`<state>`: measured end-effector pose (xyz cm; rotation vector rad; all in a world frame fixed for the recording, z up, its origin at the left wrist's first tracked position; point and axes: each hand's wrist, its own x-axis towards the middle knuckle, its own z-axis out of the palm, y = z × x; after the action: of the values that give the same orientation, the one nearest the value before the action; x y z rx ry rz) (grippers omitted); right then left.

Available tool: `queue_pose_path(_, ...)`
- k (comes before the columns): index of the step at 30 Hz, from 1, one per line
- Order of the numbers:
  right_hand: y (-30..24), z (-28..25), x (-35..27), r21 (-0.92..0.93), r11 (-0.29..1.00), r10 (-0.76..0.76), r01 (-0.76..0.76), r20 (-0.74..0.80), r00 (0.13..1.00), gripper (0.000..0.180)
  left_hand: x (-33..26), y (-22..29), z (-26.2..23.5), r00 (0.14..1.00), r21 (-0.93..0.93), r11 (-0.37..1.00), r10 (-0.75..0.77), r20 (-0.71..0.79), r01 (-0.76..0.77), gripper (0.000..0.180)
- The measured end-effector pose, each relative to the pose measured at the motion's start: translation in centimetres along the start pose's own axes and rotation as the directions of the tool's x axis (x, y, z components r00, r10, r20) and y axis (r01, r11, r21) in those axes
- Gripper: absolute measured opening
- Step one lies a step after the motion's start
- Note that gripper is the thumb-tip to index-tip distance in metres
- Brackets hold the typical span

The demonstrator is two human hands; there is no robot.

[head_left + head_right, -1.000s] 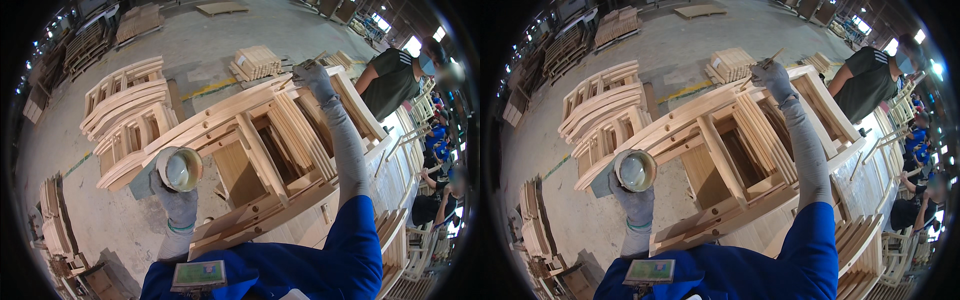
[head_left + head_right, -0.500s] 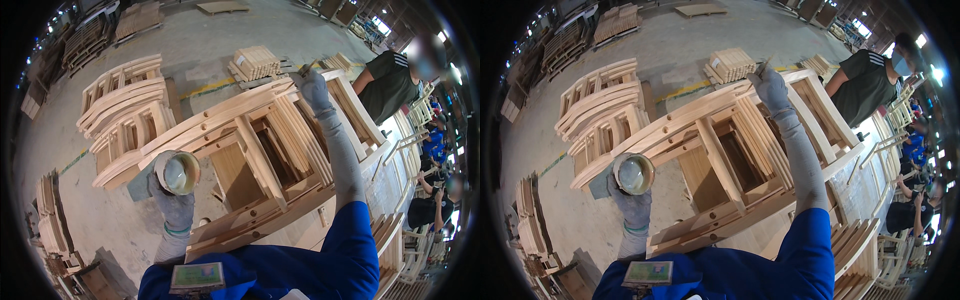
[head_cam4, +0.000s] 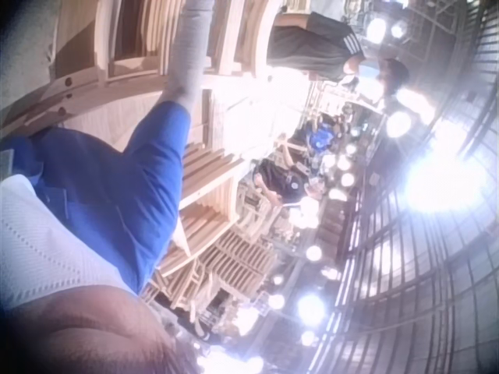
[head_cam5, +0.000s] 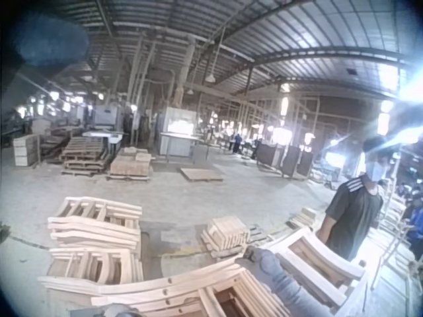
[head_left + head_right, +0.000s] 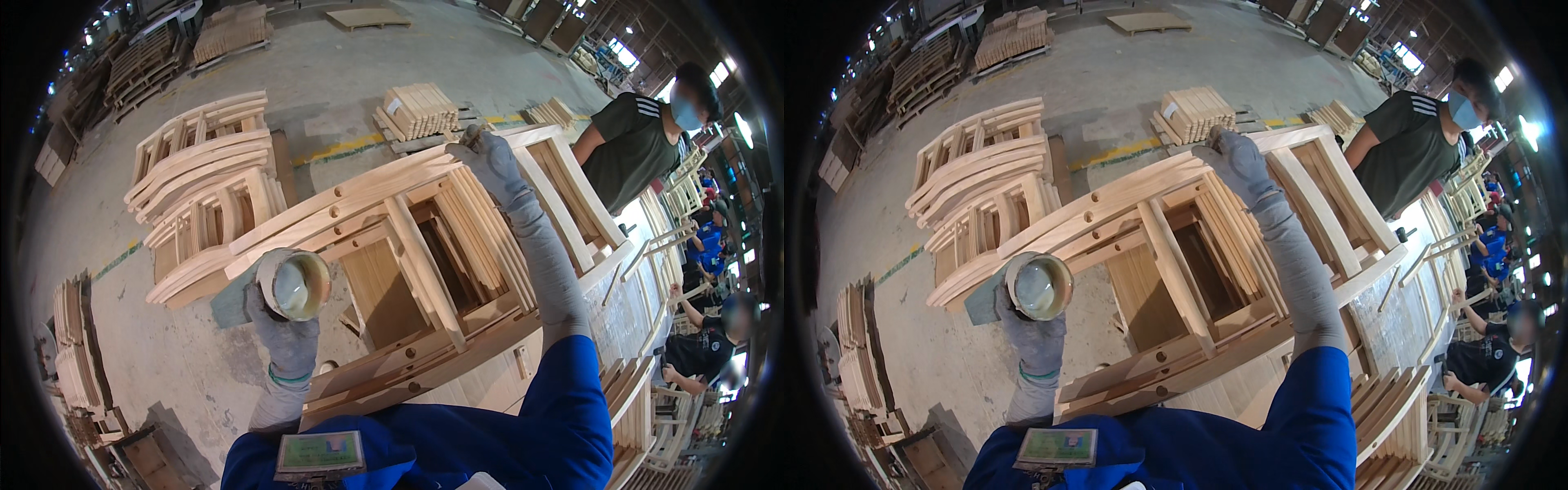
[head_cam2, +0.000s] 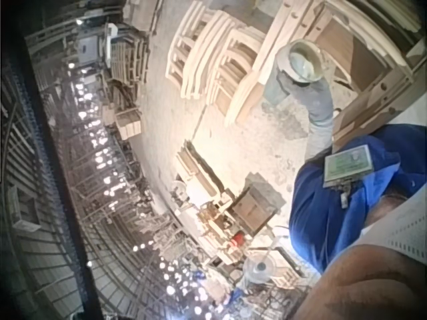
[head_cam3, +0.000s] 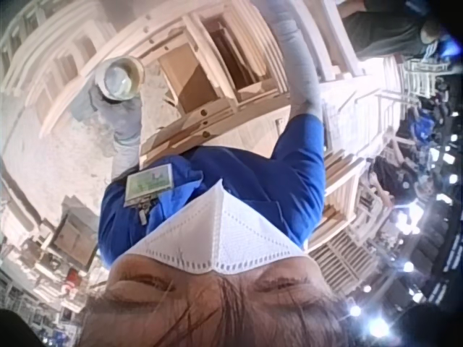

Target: The person applies glue to wooden chair frames using a brush and a small container. They repeatedly dip the brush into the container and spread glue along joints and edges of multiple frames, then place the frames on a nearby stack.

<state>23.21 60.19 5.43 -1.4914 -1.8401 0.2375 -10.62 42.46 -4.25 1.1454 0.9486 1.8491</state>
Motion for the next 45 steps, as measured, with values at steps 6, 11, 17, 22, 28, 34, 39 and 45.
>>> queue_pose_path(6, 3.0, -1.6, -0.1, 0.443, 0.884, 0.206, -0.150, -0.082, 0.975, 0.019, 0.4, 1.0, 0.6, 0.969, 0.469, 0.849, 0.228, 0.091, -0.244, 0.074)
queue_pose_path(11, 1.8, -5.5, -3.0, 0.459, 0.884, 0.174, -0.084, -0.158, 0.972, 0.010, 0.8, 3.6, 2.5, 0.998, 0.015, 0.999, -0.038, -0.052, 0.038, 0.076)
queue_pose_path(17, -15.6, -6.7, -12.0, 0.733, 0.681, 0.156, 0.004, -0.150, 0.976, 0.016, 0.2, 6.4, 2.8, 0.943, 0.496, 0.805, 0.243, 0.226, -0.326, 0.071)
queue_pose_path(22, -21.6, -3.3, -19.6, 0.449, 0.786, -0.317, 0.425, -0.297, 0.901, 0.018, -2.6, 7.1, 3.1, 0.987, 0.149, 0.984, 0.081, 0.136, -0.101, 0.049)
queue_pose_path(28, -24.4, -2.5, -24.1, 0.588, 0.777, -0.064, 0.223, -0.278, 0.958, 0.021, -4.1, 8.7, 1.3, 0.995, -0.604, 0.791, -0.079, 0.065, 0.102, 0.047)
queue_pose_path(34, -26.2, -1.4, -27.1, 0.556, 0.800, -0.167, 0.224, -0.153, 0.974, 0.017, -4.8, 9.8, 1.0, 0.972, -0.236, 0.949, 0.230, 0.059, -0.210, 0.056)
queue_pose_path(39, -25.3, 0.2, -29.8, 0.840, 0.329, -0.385, 0.431, -0.298, 0.874, 0.023, -4.6, 9.1, 0.5, 0.870, 0.073, 0.873, 0.486, -0.079, -0.482, 0.053)
queue_pose_path(45, -25.8, 0.7, -29.6, 0.892, 0.339, -0.067, 0.298, -0.293, 0.954, 0.021, -6.1, 7.1, -0.1, 0.955, -0.017, 0.956, 0.293, -0.050, -0.294, 0.058)
